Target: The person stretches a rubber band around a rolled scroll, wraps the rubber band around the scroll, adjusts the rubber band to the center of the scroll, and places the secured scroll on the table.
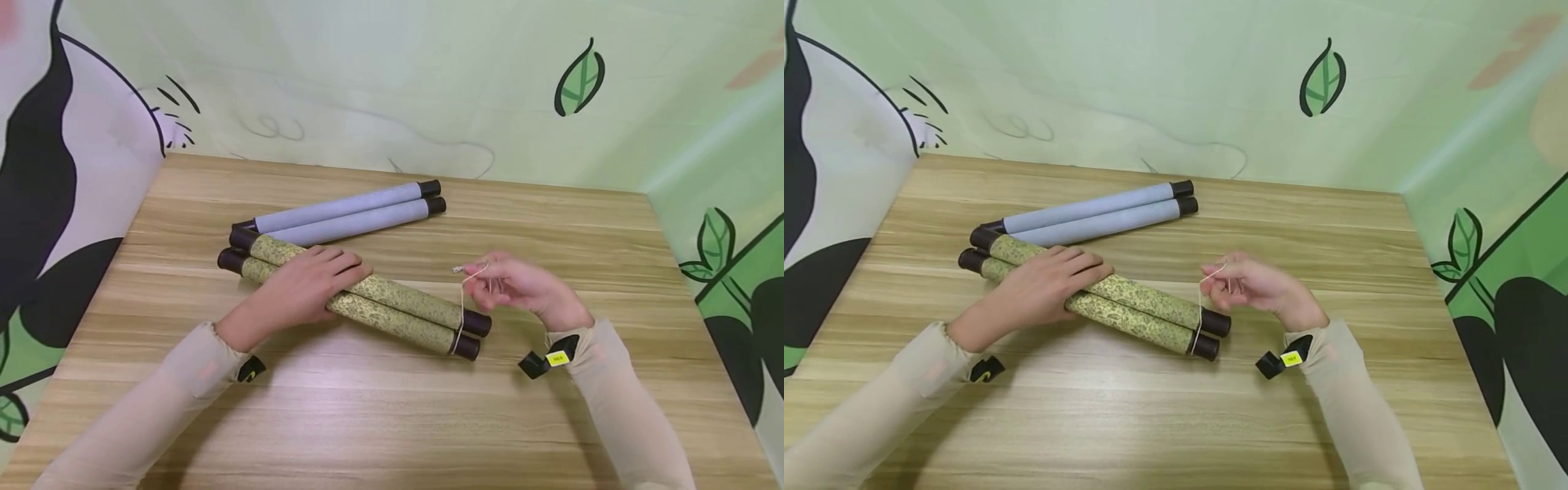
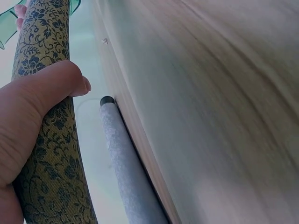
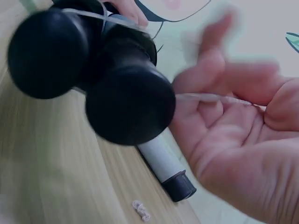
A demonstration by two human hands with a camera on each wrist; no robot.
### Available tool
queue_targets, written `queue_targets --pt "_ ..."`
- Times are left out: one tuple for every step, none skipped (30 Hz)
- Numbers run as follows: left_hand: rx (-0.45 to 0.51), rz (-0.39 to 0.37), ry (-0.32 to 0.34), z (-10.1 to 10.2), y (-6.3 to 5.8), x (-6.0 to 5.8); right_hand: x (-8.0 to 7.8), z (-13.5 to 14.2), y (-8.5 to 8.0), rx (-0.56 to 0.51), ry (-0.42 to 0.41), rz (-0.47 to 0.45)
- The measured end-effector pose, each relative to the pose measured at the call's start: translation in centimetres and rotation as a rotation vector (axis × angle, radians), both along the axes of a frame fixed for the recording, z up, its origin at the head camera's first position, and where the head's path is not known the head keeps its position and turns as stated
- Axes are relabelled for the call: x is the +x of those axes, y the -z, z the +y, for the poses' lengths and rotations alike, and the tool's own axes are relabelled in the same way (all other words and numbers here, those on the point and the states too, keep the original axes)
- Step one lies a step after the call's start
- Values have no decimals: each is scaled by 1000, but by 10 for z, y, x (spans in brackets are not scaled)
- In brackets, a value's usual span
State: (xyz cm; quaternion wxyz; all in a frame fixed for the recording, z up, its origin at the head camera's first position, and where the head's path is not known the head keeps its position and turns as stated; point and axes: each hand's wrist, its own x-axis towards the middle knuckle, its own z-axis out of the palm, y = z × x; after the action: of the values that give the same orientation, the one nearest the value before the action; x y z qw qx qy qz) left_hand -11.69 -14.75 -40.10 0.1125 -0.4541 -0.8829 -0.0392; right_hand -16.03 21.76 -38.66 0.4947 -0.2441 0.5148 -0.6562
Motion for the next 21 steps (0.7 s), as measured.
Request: queue_targets --pt "-2 -4 -5 -1 0 0 2 1 1 -40 -8 0" --pt "-3 -10 -12 -2 0 0 4 1 1 -76 -6 1" --pt "-5 -17 -21 -3 0 -1 6 1 1 -114 0 3" --pt "-6 -24 -32 -5 0 -1 8 0 2 -154 8 3" --pt "-7 -29 -43 -6 0 -1 11 0 2 -187 29 -8" --pt "-7 -33 -53 -8 0 -1 13 -1 3 -218 65 -22" --pt "-6 -36 -61 -9 0 -2 15 -3 4 -246 114 -30" --pt "-2 -36 -67 -10 0 -2 17 -5 4 -258 177 -28" --pt "-1 -34 -71 -11 -1 -2 19 -7 5 -259 242 -22" --pt "-2 -29 -73 -12 -1 -3 21 -9 6 -240 312 -1" --pt "-4 -24 -72 -12 -1 -3 22 -12 6 -206 381 25" --pt "-6 -18 -71 -12 -2 -3 23 -15 7 -161 446 66" --pt "-10 -16 -72 -13 -2 -3 24 -17 8 -108 496 120" --pt "-15 -17 -74 -13 -3 -3 24 -19 9 -48 532 185" --pt "-19 -19 -78 -13 -3 -3 25 -21 10 6 553 249" --pt "-21 -21 -83 -14 -3 -3 26 -23 12 51 564 312" --pt "-22 -25 -90 -14 -4 -3 26 -23 12 84 565 371" --pt "-22 -31 -99 -14 -4 -3 27 -24 13 110 560 423" --pt "-18 -41 -109 -15 -5 -3 28 -25 13 130 553 468" --pt "-10 -51 -118 -15 -5 -3 29 -26 13 140 545 504" --pt "-3 -58 -129 -16 -5 -2 30 -26 13 139 537 528"
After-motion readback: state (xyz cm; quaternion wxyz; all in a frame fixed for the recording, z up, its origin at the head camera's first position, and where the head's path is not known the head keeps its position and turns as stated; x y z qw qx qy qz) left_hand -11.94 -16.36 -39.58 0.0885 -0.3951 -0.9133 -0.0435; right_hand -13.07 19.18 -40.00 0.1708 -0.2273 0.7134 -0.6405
